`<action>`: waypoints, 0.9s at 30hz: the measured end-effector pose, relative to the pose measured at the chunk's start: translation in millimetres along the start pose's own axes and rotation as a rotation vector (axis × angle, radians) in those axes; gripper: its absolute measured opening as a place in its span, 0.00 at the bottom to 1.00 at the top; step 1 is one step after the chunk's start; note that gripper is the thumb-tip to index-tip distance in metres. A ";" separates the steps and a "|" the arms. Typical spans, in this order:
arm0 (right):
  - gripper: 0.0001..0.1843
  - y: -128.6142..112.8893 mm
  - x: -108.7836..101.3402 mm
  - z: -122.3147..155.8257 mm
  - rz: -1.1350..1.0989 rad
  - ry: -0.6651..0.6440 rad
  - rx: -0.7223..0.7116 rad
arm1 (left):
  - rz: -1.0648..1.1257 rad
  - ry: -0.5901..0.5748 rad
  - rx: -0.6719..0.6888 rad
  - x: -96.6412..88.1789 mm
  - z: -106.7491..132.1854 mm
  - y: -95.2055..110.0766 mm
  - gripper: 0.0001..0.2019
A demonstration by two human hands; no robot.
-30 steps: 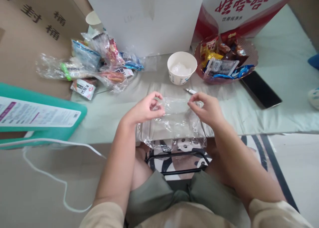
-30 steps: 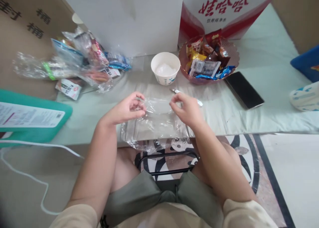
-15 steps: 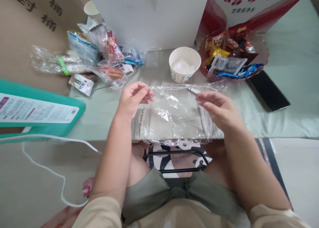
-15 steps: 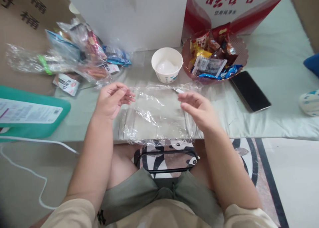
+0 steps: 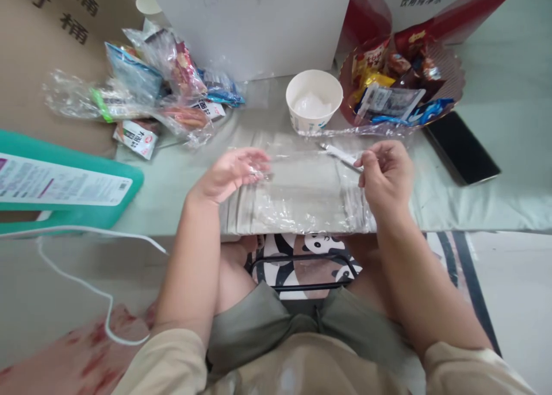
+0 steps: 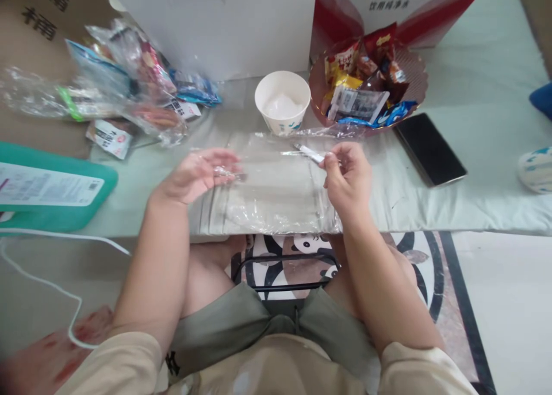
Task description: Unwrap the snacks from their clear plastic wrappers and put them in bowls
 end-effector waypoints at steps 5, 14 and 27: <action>0.11 3.3 -5.3 1.6 -0.086 0.009 0.030 | -0.323 0.196 0.079 -1.8 -7.7 -5.2 0.13; 0.09 16.6 -2.2 7.0 -0.089 -0.109 0.109 | -0.293 0.174 0.062 -0.3 -12.8 -5.7 0.20; 0.14 29.0 1.5 9.5 -0.223 -0.165 0.171 | -0.066 0.234 0.099 -12.8 -5.7 -4.4 0.25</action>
Point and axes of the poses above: each hand's wrist, its own z-axis away from the middle knuckle, its own x-axis out of the palm, y = z × x, the point moved 9 cm from there along -z, towards the middle knuckle, and after that the axes turned 12 degrees about -x, right-handed, at the moved point
